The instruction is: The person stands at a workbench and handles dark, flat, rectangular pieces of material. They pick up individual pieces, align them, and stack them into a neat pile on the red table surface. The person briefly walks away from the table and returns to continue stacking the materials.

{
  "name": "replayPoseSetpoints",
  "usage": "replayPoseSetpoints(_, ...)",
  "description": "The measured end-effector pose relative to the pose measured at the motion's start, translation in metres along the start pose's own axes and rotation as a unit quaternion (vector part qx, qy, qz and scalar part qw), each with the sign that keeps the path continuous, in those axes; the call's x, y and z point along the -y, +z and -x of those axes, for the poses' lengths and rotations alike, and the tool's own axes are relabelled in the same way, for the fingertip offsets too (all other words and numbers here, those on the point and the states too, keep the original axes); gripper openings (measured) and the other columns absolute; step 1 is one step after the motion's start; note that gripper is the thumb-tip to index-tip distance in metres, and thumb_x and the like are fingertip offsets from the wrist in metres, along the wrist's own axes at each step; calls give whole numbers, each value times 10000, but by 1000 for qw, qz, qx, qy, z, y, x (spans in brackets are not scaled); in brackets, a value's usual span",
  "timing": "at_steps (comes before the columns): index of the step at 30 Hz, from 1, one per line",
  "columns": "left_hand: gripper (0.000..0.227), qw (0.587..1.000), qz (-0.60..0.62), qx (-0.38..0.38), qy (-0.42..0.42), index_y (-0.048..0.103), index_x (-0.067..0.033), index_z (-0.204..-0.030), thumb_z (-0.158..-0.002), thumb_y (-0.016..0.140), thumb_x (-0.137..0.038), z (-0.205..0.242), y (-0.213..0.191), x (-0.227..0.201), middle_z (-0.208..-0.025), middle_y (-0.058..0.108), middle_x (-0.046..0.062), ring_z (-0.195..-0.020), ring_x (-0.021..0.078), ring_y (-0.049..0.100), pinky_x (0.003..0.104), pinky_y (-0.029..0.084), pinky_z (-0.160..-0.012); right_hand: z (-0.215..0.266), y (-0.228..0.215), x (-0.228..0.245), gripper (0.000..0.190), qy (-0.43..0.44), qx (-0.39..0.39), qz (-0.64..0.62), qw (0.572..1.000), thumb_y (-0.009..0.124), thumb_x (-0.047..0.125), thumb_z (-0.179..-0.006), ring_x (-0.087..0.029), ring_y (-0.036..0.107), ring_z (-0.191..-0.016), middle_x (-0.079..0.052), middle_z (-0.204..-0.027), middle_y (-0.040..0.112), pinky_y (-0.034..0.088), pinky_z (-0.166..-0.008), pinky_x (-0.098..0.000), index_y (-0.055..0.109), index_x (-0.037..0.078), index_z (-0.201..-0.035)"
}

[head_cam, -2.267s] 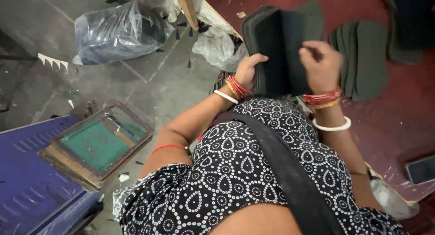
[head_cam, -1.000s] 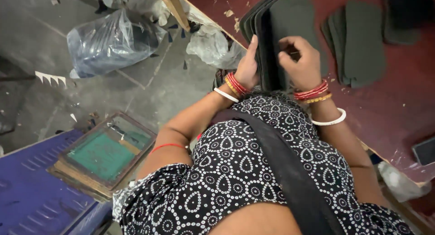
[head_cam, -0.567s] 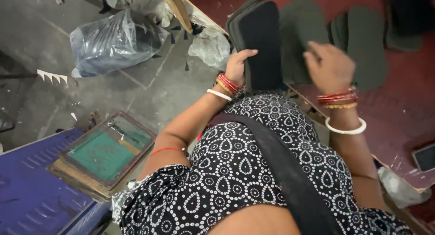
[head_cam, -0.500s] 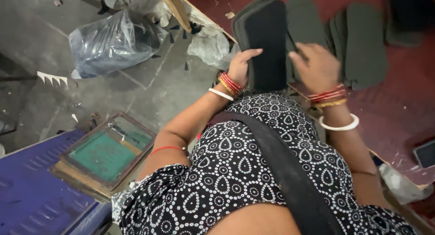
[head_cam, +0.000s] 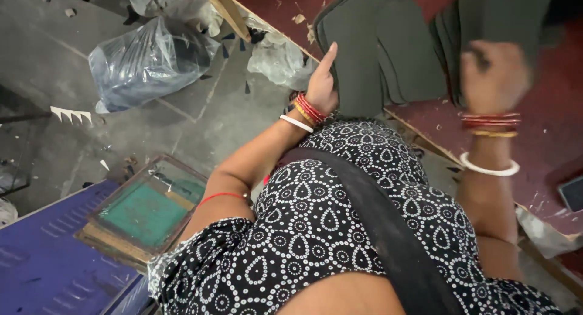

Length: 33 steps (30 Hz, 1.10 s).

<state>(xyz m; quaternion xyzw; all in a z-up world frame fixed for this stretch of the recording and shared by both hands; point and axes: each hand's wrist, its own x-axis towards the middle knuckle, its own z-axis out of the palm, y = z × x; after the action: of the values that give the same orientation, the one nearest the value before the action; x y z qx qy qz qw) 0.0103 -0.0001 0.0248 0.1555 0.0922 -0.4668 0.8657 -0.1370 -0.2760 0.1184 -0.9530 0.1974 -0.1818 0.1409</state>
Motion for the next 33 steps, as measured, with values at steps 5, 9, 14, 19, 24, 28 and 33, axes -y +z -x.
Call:
replayPoseSetpoints(5, 609, 999, 25, 44, -13, 528, -4, -1461, -1123, 407, -496, -6, 4, 11, -1416, 621, 154, -1266, 285, 621, 432, 472, -1130, -5, 15, 112, 243, -41, 128, -228, 964, 838, 216, -970, -259, 699, -974, -116, -1114, 684, 567, -839, -369, 749, 62, -1136)
replayPoseSetpoints(9, 648, 999, -19, 32, -1, 510, -11, -1480, -1127, 379, -538, -10, 7, 15, -1405, 623, 147, -1257, 272, 618, 432, 461, -1129, -10, 26, 140, 407, -46, 129, -276, 951, 876, 231, -884, -242, 686, -919, -138, -1108, 644, 572, -798, -340, 670, 15, -1160)
replayPoseSetpoints(14, 649, 999, -52, -5, 13, 531, 15, -1454, -1128, 381, -526, -18, 2, 26, -1364, 641, 151, -1218, 265, 620, 421, 463, -1100, -10, 25, 141, 418, -43, 129, -302, 944, 854, 177, -893, -239, 694, -973, -126, -1147, 633, 588, -842, -332, 621, 4, -1194)
replayPoseSetpoints(19, 552, 998, -41, -26, 50, 563, 43, -1427, -1139, 453, -415, -24, -21, 20, -1329, 656, 171, -1182, 260, 644, 410, 498, -1064, -5, 43, 123, 402, -43, 108, -326, 938, 779, 102, -900, -268, 688, -932, -162, -1087, 681, 568, -816, -348, 636, -55, -1242)
replayPoseSetpoints(24, 513, 992, -24, -59, 105, 552, 77, -1421, -1133, 476, -341, -9, -15, -9, -1345, 649, 198, -1196, 282, 654, 419, 501, -1088, -1, 52, 52, 268, 13, 27, -258, 966, 697, 55, -999, -274, 745, -937, -174, -1066, 755, 579, -853, -370, 726, -33, -1250)
replayPoseSetpoints(28, 492, 980, -114, -35, 161, 527, 75, -1440, -1116, 470, -290, -9, -37, -12, -1402, 629, 205, -1273, 273, 633, 397, 478, -1144, -4, 12, 74, 273, -79, -20, -9, 997, 711, 85, -1006, -338, 723, -976, -169, -1122, 757, 563, -859, -409, 777, 45, -1268)
replayPoseSetpoints(33, 506, 971, -191, 7, 141, 528, 95, -1450, -1144, 453, -302, -5, 6, -6, -1425, 618, 207, -1292, 269, 616, 390, 468, -1158, 1, 37, 92, 273, -93, 48, -105, 989, 800, 266, -1030, -319, 716, -960, -160, -1134, 742, 553, -806, -390, 741, 34, -1162)
